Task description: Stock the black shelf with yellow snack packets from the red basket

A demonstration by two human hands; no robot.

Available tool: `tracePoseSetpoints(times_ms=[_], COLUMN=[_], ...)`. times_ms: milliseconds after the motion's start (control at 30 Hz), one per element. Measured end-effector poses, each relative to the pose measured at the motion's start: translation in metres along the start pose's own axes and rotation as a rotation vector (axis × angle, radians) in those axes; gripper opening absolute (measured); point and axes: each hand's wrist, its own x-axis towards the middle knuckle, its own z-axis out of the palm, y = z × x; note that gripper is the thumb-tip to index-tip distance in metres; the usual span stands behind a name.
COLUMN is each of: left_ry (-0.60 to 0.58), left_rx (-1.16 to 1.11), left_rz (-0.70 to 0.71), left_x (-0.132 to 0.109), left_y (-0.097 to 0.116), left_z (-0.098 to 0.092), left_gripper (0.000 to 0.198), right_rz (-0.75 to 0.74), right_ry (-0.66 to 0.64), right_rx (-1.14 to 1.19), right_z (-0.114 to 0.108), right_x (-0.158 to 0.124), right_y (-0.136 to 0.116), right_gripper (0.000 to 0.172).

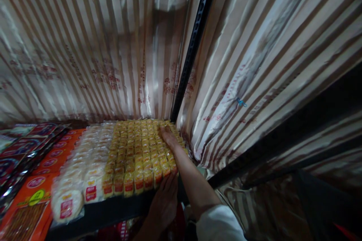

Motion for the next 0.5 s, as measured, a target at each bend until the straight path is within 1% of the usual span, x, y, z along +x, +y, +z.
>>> tracePoseSetpoints(times_ms=[167, 333, 400, 500], left_ry=[0.011, 0.004, 0.000, 0.026], left_rx=[-0.009, -0.011, -0.006, 0.000], left_rz=[0.002, 0.007, 0.011, 0.004], left_x=[0.000, 0.000, 0.000, -0.001], left_y=[0.000, -0.001, -0.001, -0.001], left_z=[0.001, -0.002, 0.000, 0.003], left_gripper=[0.050, 0.052, 0.053, 0.051], right_rz=[0.003, -0.006, -0.008, -0.007], right_ry=[0.009, 0.011, 0.012, 0.009], right_rx=[0.001, 0.025, 0.030, 0.013], right_z=[0.007, 0.009, 0.009, 0.010], right_x=[0.007, 0.014, 0.017, 0.018], right_y=[0.003, 0.008, 0.009, 0.009], right_gripper=[0.053, 0.058, 0.059, 0.062])
